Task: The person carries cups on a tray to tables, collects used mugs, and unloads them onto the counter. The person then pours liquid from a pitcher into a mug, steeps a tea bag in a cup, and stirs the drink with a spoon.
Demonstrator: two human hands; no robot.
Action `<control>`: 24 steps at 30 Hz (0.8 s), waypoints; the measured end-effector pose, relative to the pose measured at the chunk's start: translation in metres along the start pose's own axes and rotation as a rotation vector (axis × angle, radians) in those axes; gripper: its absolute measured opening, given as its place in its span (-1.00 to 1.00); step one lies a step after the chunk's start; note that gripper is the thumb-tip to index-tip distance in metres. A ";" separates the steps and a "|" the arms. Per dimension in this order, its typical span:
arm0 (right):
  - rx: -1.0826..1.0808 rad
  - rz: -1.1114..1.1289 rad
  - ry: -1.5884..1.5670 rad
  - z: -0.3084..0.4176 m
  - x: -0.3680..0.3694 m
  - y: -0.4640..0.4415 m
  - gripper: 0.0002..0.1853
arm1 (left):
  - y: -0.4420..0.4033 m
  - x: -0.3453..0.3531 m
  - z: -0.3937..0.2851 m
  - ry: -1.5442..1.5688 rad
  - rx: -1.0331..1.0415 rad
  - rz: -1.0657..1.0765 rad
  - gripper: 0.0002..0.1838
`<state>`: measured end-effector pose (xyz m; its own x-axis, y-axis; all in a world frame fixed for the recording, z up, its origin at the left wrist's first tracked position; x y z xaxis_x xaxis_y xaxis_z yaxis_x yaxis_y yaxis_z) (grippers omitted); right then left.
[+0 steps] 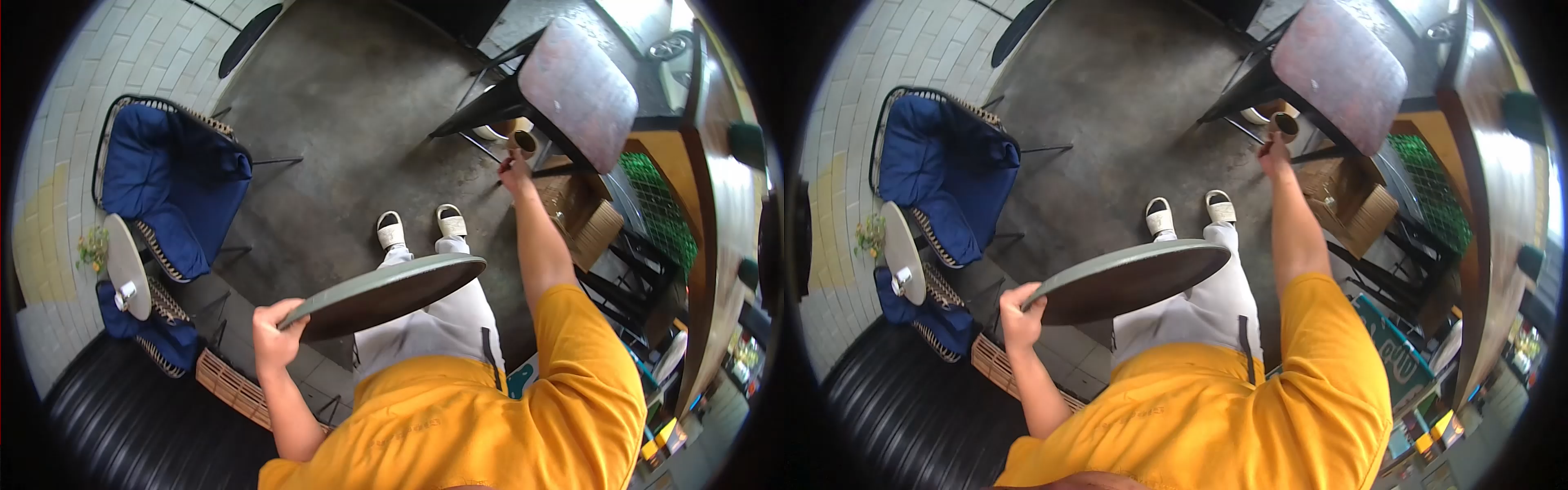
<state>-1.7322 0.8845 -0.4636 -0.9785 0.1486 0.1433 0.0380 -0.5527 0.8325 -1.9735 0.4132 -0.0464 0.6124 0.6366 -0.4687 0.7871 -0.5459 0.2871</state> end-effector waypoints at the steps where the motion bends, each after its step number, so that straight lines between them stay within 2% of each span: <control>1: -0.045 0.038 0.075 0.004 -0.004 -0.025 -0.71 | 0.010 0.001 0.003 -0.045 -0.046 -0.070 -0.81; 3: -0.170 -0.011 0.286 0.023 -0.003 -0.040 -0.67 | 0.032 0.011 0.005 -0.108 -0.079 -0.159 -0.81; 4: -0.162 -0.012 0.299 0.030 0.000 -0.051 -0.67 | 0.041 0.016 0.008 -0.119 -0.095 -0.200 -0.80; 6: -0.246 -0.368 0.684 0.054 -0.004 -0.071 -0.63 | 0.058 0.033 0.016 -0.116 -0.126 -0.249 -0.78; 7: -0.242 -0.366 0.705 0.060 -0.007 -0.082 -0.63 | 0.067 0.039 0.021 -0.101 -0.175 -0.294 -0.76; 9: -0.665 -0.494 1.329 0.083 -0.002 -0.090 -0.56 | 0.085 0.048 0.030 -0.099 -0.240 -0.347 -0.74; 10: -0.657 -0.484 1.343 0.084 0.001 -0.091 -0.56 | 0.094 0.053 0.035 -0.065 -0.239 -0.379 -0.71; 11: -0.597 -0.585 1.459 0.089 0.001 -0.092 -0.55 | 0.101 0.060 0.037 -0.027 -0.236 -0.411 -0.68; 12: -0.539 -0.691 1.572 0.097 0.002 -0.092 -0.54 | 0.104 0.067 0.035 0.034 -0.327 -0.412 -0.58; 13: -0.538 -0.688 1.585 0.103 0.001 -0.098 -0.54 | 0.108 0.073 0.038 0.036 -0.339 -0.413 -0.58; 15: -0.610 -0.685 1.868 0.110 0.004 -0.103 -0.54 | 0.119 0.078 0.042 0.067 -0.331 -0.517 -0.49; 17: -0.545 -0.640 1.902 0.115 0.026 -0.056 -0.59 | 0.125 0.080 0.046 0.049 -0.358 -0.547 -0.41; 20: -0.626 -0.631 2.055 0.113 0.035 -0.038 -0.59 | 0.134 0.079 0.053 0.070 -0.374 -0.587 -0.35; 22: -0.657 -0.873 1.923 0.113 0.031 -0.044 -0.59 | 0.142 0.076 0.061 0.155 -0.418 -0.675 -0.31; 23: -0.662 -0.876 1.920 0.110 0.028 -0.050 -0.59 | 0.145 0.075 0.063 0.159 -0.415 -0.677 -0.31; 24: -0.623 -0.763 1.655 0.106 0.015 -0.071 -0.56 | 0.151 0.072 0.066 0.188 -0.433 -0.744 -0.31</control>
<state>-1.7277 1.0132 -0.4639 0.0455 -0.1378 -0.9894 -0.1267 -0.9832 0.1311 -1.8155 0.3406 -0.0913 -0.0987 0.8448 -0.5258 0.9217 0.2768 0.2717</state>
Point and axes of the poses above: each hand's wrist, its own y-axis away from the middle knuckle, its own x-axis out of the palm, z = x × y, the point moved 5 cm from there along -y, towards the middle knuckle, and after that the axes turned 9 degrees about -z, right-handed, at the moved point
